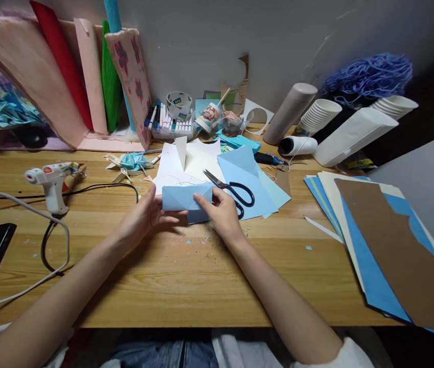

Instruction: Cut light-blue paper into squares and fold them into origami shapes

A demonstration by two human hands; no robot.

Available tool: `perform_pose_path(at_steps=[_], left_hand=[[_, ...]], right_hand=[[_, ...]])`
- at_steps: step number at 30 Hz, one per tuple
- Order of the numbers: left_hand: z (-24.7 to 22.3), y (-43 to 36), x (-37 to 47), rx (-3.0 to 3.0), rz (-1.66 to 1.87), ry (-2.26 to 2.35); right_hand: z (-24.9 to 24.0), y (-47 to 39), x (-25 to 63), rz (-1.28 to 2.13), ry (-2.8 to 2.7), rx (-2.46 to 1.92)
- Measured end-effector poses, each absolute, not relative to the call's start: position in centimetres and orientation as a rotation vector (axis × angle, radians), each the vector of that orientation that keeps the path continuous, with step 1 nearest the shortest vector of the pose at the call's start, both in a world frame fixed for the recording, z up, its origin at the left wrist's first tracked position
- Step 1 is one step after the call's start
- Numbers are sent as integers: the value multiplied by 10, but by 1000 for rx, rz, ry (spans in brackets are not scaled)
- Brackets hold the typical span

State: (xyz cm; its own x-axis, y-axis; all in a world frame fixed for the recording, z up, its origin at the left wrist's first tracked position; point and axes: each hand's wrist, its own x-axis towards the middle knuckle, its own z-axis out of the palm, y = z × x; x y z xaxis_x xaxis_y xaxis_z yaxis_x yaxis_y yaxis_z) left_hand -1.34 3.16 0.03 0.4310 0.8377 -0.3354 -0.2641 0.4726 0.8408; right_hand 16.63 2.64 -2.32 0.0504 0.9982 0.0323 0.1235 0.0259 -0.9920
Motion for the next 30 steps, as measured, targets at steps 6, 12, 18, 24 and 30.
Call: perform_pose_path(at_steps=[6, 12, 18, 24, 30], left_hand=[[-2, 28, -11, 882, 795, 1004], [-6, 29, -11, 895, 770, 1014], [-7, 28, -9, 922, 821, 970], [-12, 25, -8, 1015, 801, 968], [-10, 28, -10, 995, 862, 1077]], right_hand=[[-24, 25, 163, 1056, -1328, -1237], [-21, 23, 162, 970, -1528, -1175], [-16, 19, 161, 797, -1724, -1154], [-14, 14, 157, 614, -1811, -1177], [-15, 12, 158, 531, -1904, -1215]])
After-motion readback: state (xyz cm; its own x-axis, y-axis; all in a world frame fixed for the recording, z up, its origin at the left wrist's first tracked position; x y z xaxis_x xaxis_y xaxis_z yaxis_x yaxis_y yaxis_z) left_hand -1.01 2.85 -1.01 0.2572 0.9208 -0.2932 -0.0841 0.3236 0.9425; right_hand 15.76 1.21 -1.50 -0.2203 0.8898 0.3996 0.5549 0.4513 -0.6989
